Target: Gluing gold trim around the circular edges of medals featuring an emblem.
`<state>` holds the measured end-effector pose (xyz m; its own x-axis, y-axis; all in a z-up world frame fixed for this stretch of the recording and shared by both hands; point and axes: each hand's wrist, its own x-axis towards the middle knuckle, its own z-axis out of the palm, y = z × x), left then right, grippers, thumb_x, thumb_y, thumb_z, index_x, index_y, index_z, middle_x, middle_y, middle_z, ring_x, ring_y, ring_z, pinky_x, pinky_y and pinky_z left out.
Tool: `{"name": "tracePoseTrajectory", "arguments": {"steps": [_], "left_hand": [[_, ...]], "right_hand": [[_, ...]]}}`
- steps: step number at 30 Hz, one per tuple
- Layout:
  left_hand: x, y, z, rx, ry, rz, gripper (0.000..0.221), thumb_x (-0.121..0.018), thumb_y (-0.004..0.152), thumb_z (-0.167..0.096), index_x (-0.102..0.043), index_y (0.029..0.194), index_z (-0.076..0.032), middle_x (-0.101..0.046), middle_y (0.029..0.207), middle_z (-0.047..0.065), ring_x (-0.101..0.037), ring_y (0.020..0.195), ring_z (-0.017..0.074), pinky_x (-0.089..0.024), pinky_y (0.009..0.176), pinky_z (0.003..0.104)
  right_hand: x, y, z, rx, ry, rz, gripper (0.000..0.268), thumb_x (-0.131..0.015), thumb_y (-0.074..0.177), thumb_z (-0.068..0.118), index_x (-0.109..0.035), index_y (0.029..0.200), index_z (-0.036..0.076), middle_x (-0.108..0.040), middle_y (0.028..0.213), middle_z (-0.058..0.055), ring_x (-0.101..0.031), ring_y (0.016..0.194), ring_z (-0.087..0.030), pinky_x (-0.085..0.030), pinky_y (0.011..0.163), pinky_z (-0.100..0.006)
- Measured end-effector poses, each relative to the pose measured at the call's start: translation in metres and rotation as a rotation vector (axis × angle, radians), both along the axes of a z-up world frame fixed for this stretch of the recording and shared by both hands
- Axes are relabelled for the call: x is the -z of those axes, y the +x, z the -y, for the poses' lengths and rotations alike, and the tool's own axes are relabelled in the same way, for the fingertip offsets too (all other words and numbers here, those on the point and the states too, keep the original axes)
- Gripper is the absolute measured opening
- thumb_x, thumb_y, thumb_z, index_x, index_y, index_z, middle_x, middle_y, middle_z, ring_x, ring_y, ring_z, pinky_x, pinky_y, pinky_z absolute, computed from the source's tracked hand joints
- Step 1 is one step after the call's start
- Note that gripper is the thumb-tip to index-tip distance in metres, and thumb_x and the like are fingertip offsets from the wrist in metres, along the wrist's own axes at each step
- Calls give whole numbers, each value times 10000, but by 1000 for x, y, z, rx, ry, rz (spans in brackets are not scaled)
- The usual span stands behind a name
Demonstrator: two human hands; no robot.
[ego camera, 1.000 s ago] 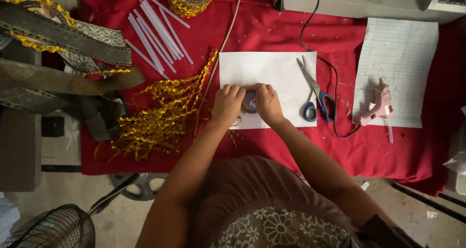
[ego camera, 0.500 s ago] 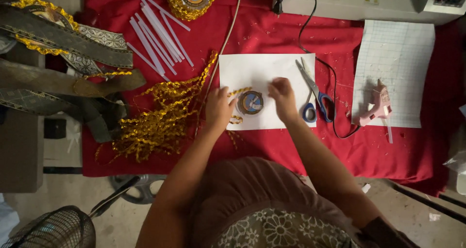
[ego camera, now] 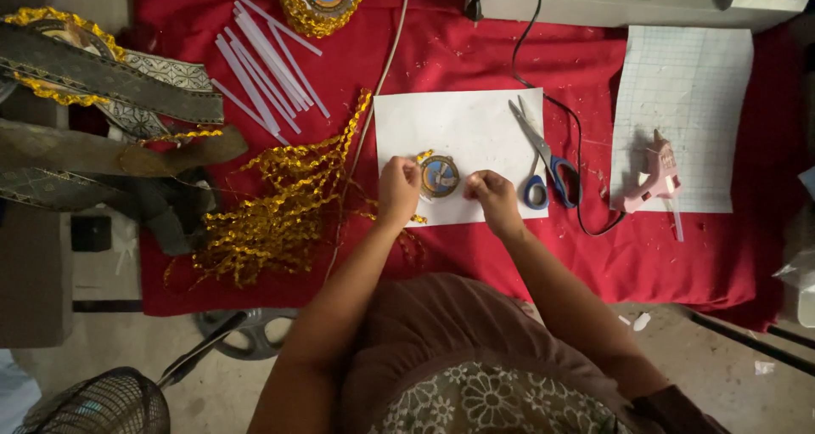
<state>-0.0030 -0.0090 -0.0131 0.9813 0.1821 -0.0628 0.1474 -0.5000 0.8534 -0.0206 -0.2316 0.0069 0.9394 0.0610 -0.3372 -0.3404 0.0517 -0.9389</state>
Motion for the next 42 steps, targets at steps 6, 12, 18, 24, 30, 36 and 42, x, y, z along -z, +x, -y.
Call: {"name": "tracePoseTrajectory", "arguments": {"steps": [6,12,18,24,30,36,42], "left_hand": [[-10,4,-8,-5,-152,-148,192,-673,955,-153,-585,1079,-35,-705,1064,136,-734,960,260,-603,803,374],[-4,-3,-4,68,-211,-150,279,-723,917,-129,-631,1176,-83,-755,1093,116,-748,977,238,-596,856,374],[-23,5,-14,179,-61,-10,343,-715,900,-33,-636,1233,-51,-722,1188,169,-728,1061,286,-600,881,379],[-37,5,-22,44,-4,-58,343,-691,917,4,-630,1251,-36,-704,1229,165,-741,1037,287,-611,880,366],[-29,-4,-18,37,87,106,316,-719,909,-12,-633,1213,-22,-667,1174,166,-693,1048,309,-583,901,391],[-44,-4,-24,205,352,71,293,-705,939,-57,-632,1222,-27,-670,1139,155,-679,1021,325,-574,856,428],[-43,-3,-27,330,548,156,216,-707,941,-90,-679,1154,-73,-680,1088,123,-681,981,310,-577,830,417]], "right_hand": [[-15,6,-9,-66,-36,-108,346,-512,1106,281,-629,947,-3,-601,751,-43,-528,701,-134,-448,684,-290],[-8,10,-10,-4,90,-124,278,-534,1110,239,-582,938,26,-578,802,-45,-554,723,-150,-463,698,-304],[-22,13,-11,-52,12,-41,144,-591,1022,138,-617,1016,-3,-677,909,-66,-629,834,-160,-523,787,-304],[-7,9,-6,-85,194,-90,208,-559,1073,192,-580,1026,-9,-640,888,-84,-633,839,-181,-529,802,-327],[-28,7,-5,-171,75,-115,281,-526,1093,268,-578,1020,2,-608,836,-78,-636,828,-188,-520,797,-335],[10,1,73,-82,-23,139,287,-532,1072,224,-591,872,26,-641,835,-52,-621,790,-167,-530,739,-313],[14,-19,218,828,-676,298,339,-628,1087,179,-475,843,-1,-507,829,-72,-470,689,-136,-439,577,-327]]}}
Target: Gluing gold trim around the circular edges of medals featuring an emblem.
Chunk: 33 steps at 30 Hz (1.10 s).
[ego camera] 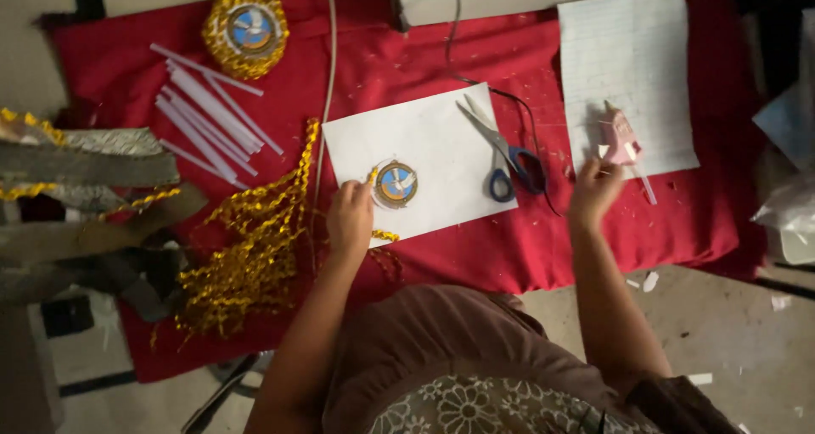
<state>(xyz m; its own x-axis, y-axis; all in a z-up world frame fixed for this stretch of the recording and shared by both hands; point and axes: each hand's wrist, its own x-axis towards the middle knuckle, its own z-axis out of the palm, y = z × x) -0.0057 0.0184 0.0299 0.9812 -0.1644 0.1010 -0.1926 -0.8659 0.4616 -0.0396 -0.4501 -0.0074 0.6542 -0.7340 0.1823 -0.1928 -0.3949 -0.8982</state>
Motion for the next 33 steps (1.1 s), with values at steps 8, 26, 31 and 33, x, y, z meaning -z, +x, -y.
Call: {"name": "tracePoseTrajectory", "arguments": {"steps": [8,26,31,33], "left_hand": [[-12,-4,5,66,-28,183,144,-714,927,-81,-681,1065,-63,-680,1031,106,-678,963,319,-575,818,412],[-7,-14,6,159,-199,199,102,-716,923,-103,-671,997,-50,-714,1056,98,-687,991,301,-576,858,422],[5,-11,4,109,-317,96,112,-715,936,-112,-679,1026,-56,-729,1020,116,-703,948,313,-577,811,413],[1,-6,4,102,-277,-57,118,-724,950,-129,-689,1038,-59,-732,991,120,-709,914,311,-573,781,419]], "right_hand": [[54,-7,96,175,-395,-337,456,-874,969,345,-633,896,-35,-670,905,-210,-648,836,-302,-539,744,-455],[-18,75,79,-180,-455,-414,405,-727,974,145,-517,1278,-22,-676,1123,-225,-669,946,-367,-590,793,-491],[-72,45,36,-126,328,-66,294,-656,1074,155,-564,1338,61,-685,1169,-114,-678,962,-191,-603,829,-387],[-101,30,11,-247,460,110,270,-636,1087,115,-539,1324,29,-647,1190,-98,-647,926,-184,-590,822,-374]]}}
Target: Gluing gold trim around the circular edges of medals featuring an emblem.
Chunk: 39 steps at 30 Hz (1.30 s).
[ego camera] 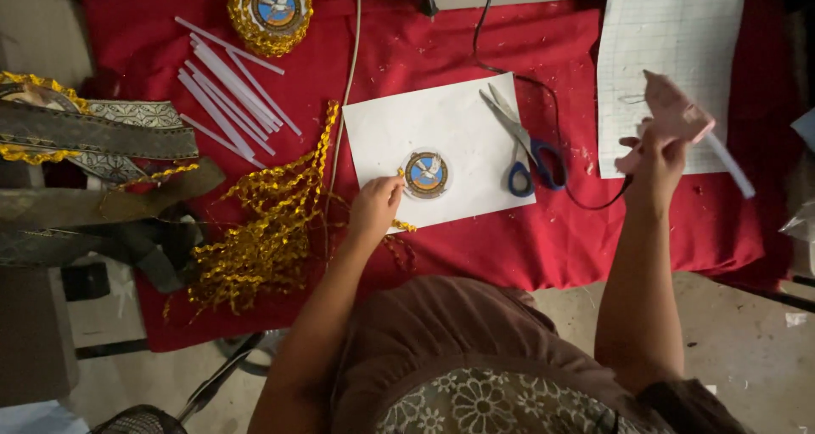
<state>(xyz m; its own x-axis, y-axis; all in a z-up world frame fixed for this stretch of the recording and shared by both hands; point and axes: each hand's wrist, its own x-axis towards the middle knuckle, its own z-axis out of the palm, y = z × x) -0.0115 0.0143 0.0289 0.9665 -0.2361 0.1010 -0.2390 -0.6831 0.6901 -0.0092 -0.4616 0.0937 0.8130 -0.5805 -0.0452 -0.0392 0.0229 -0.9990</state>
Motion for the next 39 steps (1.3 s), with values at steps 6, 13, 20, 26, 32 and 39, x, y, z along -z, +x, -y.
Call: {"name": "tracePoseTrajectory", "arguments": {"steps": [6,13,20,26,32,39], "left_hand": [[7,12,-2,70,-20,30,99,-711,927,-143,-686,1001,-82,-728,1094,102,-724,952,280,-606,832,376],[5,25,-4,58,-106,-21,124,-728,932,-82,-702,1040,-28,-740,1054,127,-716,959,327,-586,805,416],[1,34,-5,30,-175,-145,189,-707,905,-43,-695,1091,-17,-743,1030,158,-741,903,302,-594,788,392],[4,23,1,-6,-120,-199,159,-696,931,-61,-693,1086,-28,-748,1010,151,-746,863,288,-603,733,383],[-1,-19,17,-258,-215,-195,119,-703,965,-109,-705,1072,-57,-761,972,141,-774,828,263,-613,691,352],[10,-24,17,-334,-431,-79,124,-688,980,-111,-684,1079,-38,-759,1040,146,-771,920,261,-612,750,347]], "right_hand": [[1,-34,-64,-428,287,-78,352,-581,989,53,-550,1339,30,-665,1168,-76,-655,954,-151,-540,750,-276],[16,-23,-174,-713,65,-548,293,-585,1025,251,-643,1173,5,-715,910,-73,-595,650,-129,-502,538,-287],[-8,0,-218,-949,-251,-549,314,-600,1020,303,-653,1094,2,-720,876,-74,-619,645,-113,-531,529,-284],[-5,3,-215,-943,-310,-645,357,-626,1016,329,-677,1056,-22,-712,843,-112,-623,644,-136,-524,542,-295],[9,-14,-173,-815,87,-544,350,-546,1054,325,-682,1125,10,-729,943,-94,-625,686,-134,-526,548,-275],[37,-19,-184,-503,647,-292,383,-487,1077,352,-601,1253,32,-710,1049,-87,-656,773,-170,-572,695,-325]]}}
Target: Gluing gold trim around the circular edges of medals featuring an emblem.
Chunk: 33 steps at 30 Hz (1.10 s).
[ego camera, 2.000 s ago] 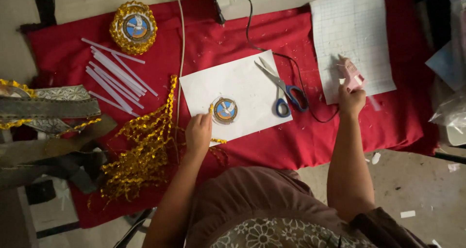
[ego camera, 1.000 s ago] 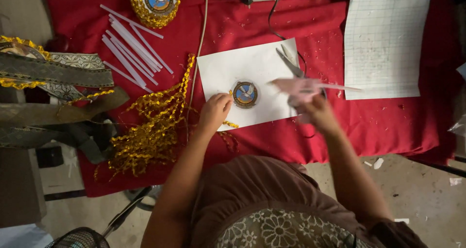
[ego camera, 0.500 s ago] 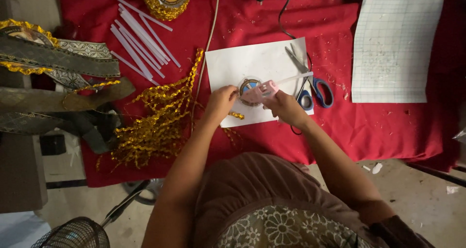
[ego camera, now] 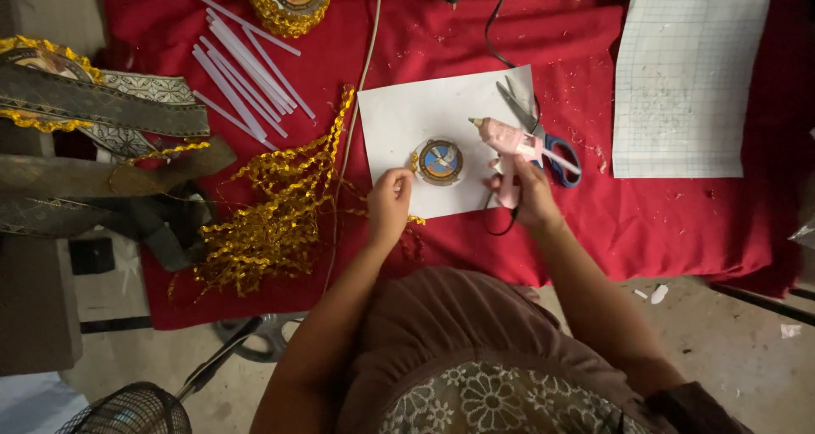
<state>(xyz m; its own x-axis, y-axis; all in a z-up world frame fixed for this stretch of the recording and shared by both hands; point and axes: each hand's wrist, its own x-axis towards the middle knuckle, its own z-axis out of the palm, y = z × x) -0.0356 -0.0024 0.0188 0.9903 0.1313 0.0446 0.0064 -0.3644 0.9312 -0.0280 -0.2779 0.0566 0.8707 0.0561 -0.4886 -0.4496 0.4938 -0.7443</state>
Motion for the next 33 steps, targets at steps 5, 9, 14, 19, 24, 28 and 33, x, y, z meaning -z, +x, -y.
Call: {"name": "tracePoseTrajectory", "arguments": {"steps": [5,9,14,19,24,28,33], "left_hand": [[10,4,-1,42,-257,-212,160,-648,1019,-158,-665,1117,-33,-760,1108,122,-758,1008,209,-626,801,335],[6,-15,-2,103,-155,-243,176,-651,1031,-172,-671,1149,-44,-771,1107,122,-764,1008,205,-619,848,346],[-15,-27,-4,135,43,33,134,-687,964,-91,-644,1078,-35,-672,1256,156,-687,1133,264,-624,881,377],[-12,-9,-12,218,323,262,130,-726,929,-67,-665,1038,-34,-687,1269,134,-661,1167,317,-581,962,443],[21,11,-10,400,652,404,93,-731,926,-102,-670,977,-55,-715,1261,121,-679,1164,301,-554,968,428],[28,14,-6,407,585,379,98,-730,961,-96,-655,1008,-54,-717,1232,127,-687,1169,292,-559,1000,406],[23,20,-4,294,332,270,156,-737,917,-53,-643,1039,-34,-731,1121,128,-690,1061,316,-572,928,411]], "right_hand": [[36,11,-3,-20,160,80,441,-466,1125,400,-599,1277,8,-710,958,-136,-666,758,-227,-600,766,-347],[23,24,-13,-43,147,53,452,-448,1102,418,-596,1261,21,-714,911,-140,-696,754,-244,-551,638,-326],[26,36,-22,-119,164,71,459,-441,1131,405,-600,1294,6,-715,944,-136,-683,756,-208,-535,627,-299],[17,48,-32,-152,160,90,431,-459,1126,370,-599,1316,9,-723,977,-142,-670,740,-189,-526,597,-301],[4,40,-6,-73,-26,81,376,-486,1086,271,-560,1317,-15,-705,1123,-152,-732,907,-223,-608,807,-334],[-7,5,24,-88,-141,96,354,-505,1098,245,-567,1310,-31,-701,1121,-161,-718,895,-215,-597,784,-334],[-38,-37,5,-297,-459,-61,288,-549,1034,252,-570,1221,34,-675,946,-112,-620,707,-170,-542,592,-317]]}}
